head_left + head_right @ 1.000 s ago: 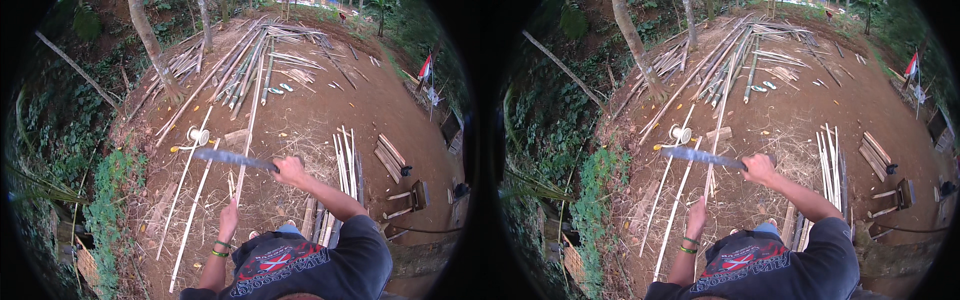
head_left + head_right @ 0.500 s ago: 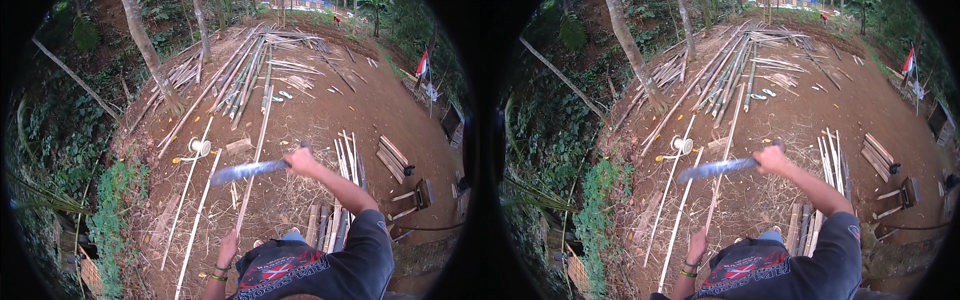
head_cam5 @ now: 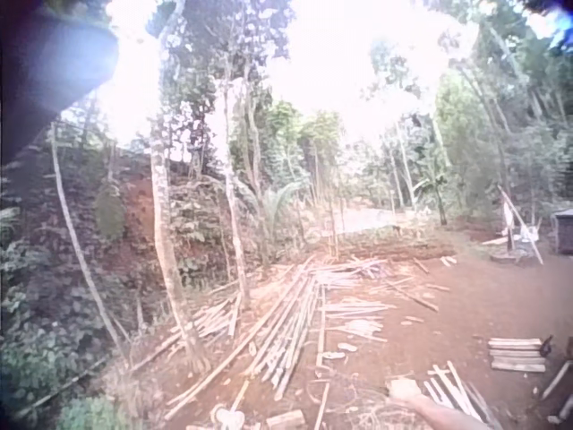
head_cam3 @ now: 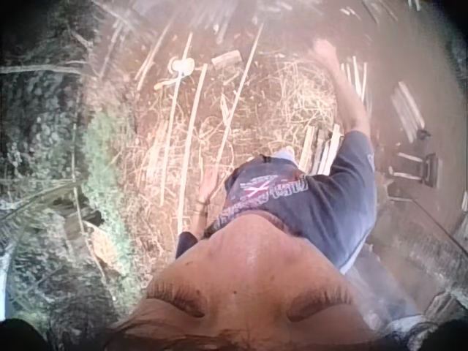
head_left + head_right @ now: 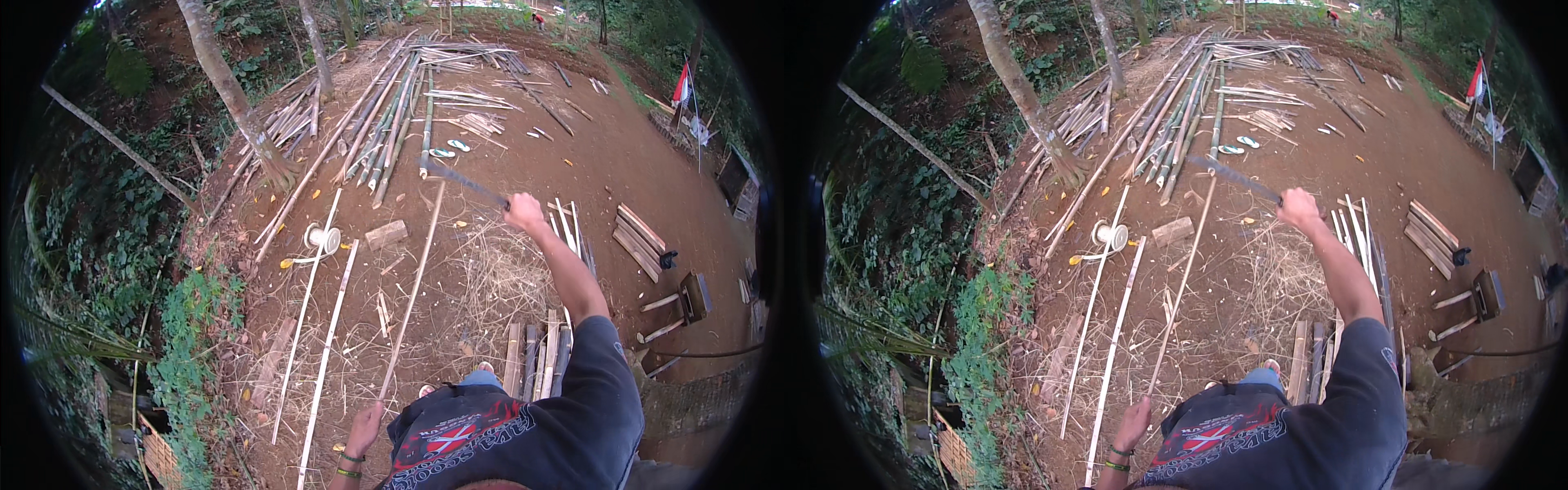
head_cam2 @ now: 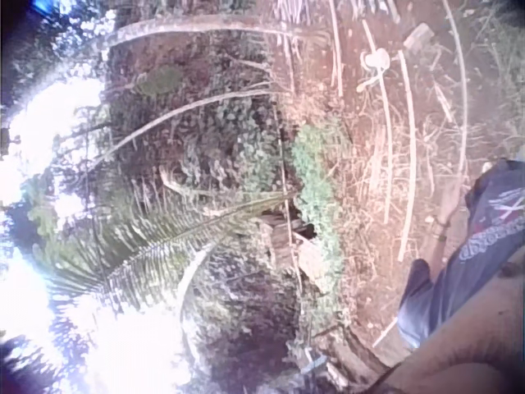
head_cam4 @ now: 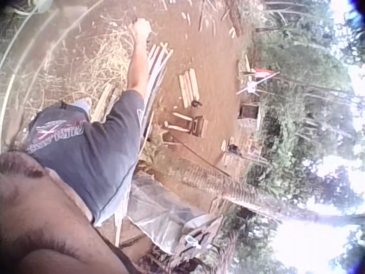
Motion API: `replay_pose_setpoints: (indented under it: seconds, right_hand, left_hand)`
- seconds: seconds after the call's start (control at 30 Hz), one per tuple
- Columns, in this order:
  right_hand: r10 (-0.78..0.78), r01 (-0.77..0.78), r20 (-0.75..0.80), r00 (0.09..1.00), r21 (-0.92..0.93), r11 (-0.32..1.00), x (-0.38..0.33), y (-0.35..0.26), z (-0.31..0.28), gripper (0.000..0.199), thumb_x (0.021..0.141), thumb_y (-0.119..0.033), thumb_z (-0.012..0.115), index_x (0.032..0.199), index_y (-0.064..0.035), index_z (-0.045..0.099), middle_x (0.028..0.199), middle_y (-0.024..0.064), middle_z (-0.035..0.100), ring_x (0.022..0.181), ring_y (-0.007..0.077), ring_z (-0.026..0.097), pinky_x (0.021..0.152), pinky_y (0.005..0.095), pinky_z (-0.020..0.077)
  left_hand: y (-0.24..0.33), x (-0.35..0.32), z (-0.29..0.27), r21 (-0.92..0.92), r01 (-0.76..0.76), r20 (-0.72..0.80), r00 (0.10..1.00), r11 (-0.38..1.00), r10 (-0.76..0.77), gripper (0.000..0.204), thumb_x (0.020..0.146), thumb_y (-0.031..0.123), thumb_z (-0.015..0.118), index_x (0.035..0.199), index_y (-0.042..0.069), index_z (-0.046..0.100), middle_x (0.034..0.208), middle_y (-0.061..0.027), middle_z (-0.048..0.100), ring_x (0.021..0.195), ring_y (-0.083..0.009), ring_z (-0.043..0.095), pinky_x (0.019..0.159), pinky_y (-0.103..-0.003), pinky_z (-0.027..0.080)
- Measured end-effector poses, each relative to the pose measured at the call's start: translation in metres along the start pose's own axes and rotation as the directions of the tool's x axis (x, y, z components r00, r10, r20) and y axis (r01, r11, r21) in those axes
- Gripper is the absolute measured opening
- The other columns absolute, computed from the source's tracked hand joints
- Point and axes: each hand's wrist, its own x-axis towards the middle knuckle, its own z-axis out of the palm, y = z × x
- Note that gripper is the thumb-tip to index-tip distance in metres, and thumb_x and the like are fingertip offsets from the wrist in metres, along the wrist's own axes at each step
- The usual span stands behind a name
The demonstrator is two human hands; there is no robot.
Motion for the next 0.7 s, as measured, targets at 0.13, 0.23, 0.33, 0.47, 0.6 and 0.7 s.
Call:
replay_pose_setpoints:
  seconds: [0.13, 0.23, 0.33, 0.47, 0.6, 0.7]
  right_hand:
    - [0.109, -0.103, -0.065, 0.992, 0.084, 0.991, 0.000, 0.026, 0.004, 0.026, 0.082, -0.019, 0.060, 0.093, 0.0006, 0.073, 0.086, 0.0257, 0.071, 0.083, 0.0397, 0.071, 0.081, 0.0479, 0.0579]
    - [-0.060, 0.031, 0.172, 0.983, 0.162, 0.986, -0.057, -0.032, 0.012, 0.023, 0.082, -0.017, 0.059, 0.093, -0.0028, 0.073, 0.069, 0.0149, 0.067, 0.062, 0.0274, 0.067, 0.064, 0.0429, 0.0595]
    - [-0.261, 0.170, 0.343, 0.902, 0.271, 0.947, -0.135, -0.096, 0.024, 0.017, 0.082, -0.017, 0.059, 0.085, -0.0058, 0.070, 0.057, 0.0091, 0.061, 0.047, 0.0211, 0.060, 0.053, 0.0393, 0.0561]
    - [-0.543, 0.445, 0.195, 0.817, 0.385, 0.809, -0.214, -0.149, 0.039, 0.016, 0.079, -0.022, 0.063, 0.083, -0.0076, 0.070, 0.058, 0.0158, 0.063, 0.051, 0.0327, 0.064, 0.054, 0.0471, 0.0543]
    - [-0.584, 0.540, 0.151, 0.798, 0.254, 0.803, -0.206, -0.150, 0.030, 0.020, 0.079, -0.027, 0.069, 0.083, -0.0074, 0.070, 0.059, 0.0143, 0.064, 0.052, 0.0292, 0.065, 0.052, 0.0437, 0.0555]
    - [-0.394, 0.361, 0.145, 0.908, 0.210, 0.909, -0.146, -0.124, -0.003, 0.021, 0.085, -0.024, 0.065, 0.085, -0.0039, 0.069, 0.059, 0.0102, 0.063, 0.052, 0.0224, 0.065, 0.050, 0.0397, 0.0562]
  left_hand:
    - [-0.003, 0.006, -0.005, -0.165, 0.217, 0.126, 0.972, 0.962, -0.198, 0.057, 0.106, 0.048, 0.039, 0.063, 0.011, 0.045, 0.054, 0.0049, 0.035, 0.050, -0.0070, 0.032, 0.046, -0.028, 0.026]
    - [0.011, 0.019, 0.001, -0.329, 0.306, 0.281, 0.935, 0.893, -0.217, 0.057, 0.106, 0.052, 0.033, 0.063, 0.014, 0.040, 0.052, 0.0059, 0.032, 0.044, -0.0072, 0.027, 0.042, -0.027, 0.023]
    - [0.038, 0.042, 0.005, -0.396, 0.285, 0.353, 0.925, 0.873, -0.142, 0.058, 0.104, 0.058, 0.029, 0.066, 0.015, 0.037, 0.051, 0.0060, 0.029, 0.041, -0.0074, 0.024, 0.039, -0.025, 0.021]
    - [0.060, 0.071, 0.013, -0.437, 0.296, 0.382, 0.916, 0.850, -0.123, 0.058, 0.104, 0.061, 0.026, 0.068, 0.015, 0.037, 0.051, 0.0060, 0.028, 0.041, -0.0068, 0.023, 0.038, -0.024, 0.020]
    - [0.075, 0.072, 0.017, -0.462, 0.227, 0.340, 0.938, 0.858, -0.065, 0.058, 0.104, 0.059, 0.027, 0.067, 0.015, 0.034, 0.051, 0.0067, 0.028, 0.041, -0.0063, 0.022, 0.037, -0.023, 0.019]
    - [0.064, 0.055, 0.014, -0.503, 0.224, 0.313, 0.948, 0.834, -0.066, 0.058, 0.104, 0.059, 0.028, 0.066, 0.015, 0.033, 0.050, 0.0069, 0.027, 0.040, -0.0063, 0.022, 0.038, -0.023, 0.019]
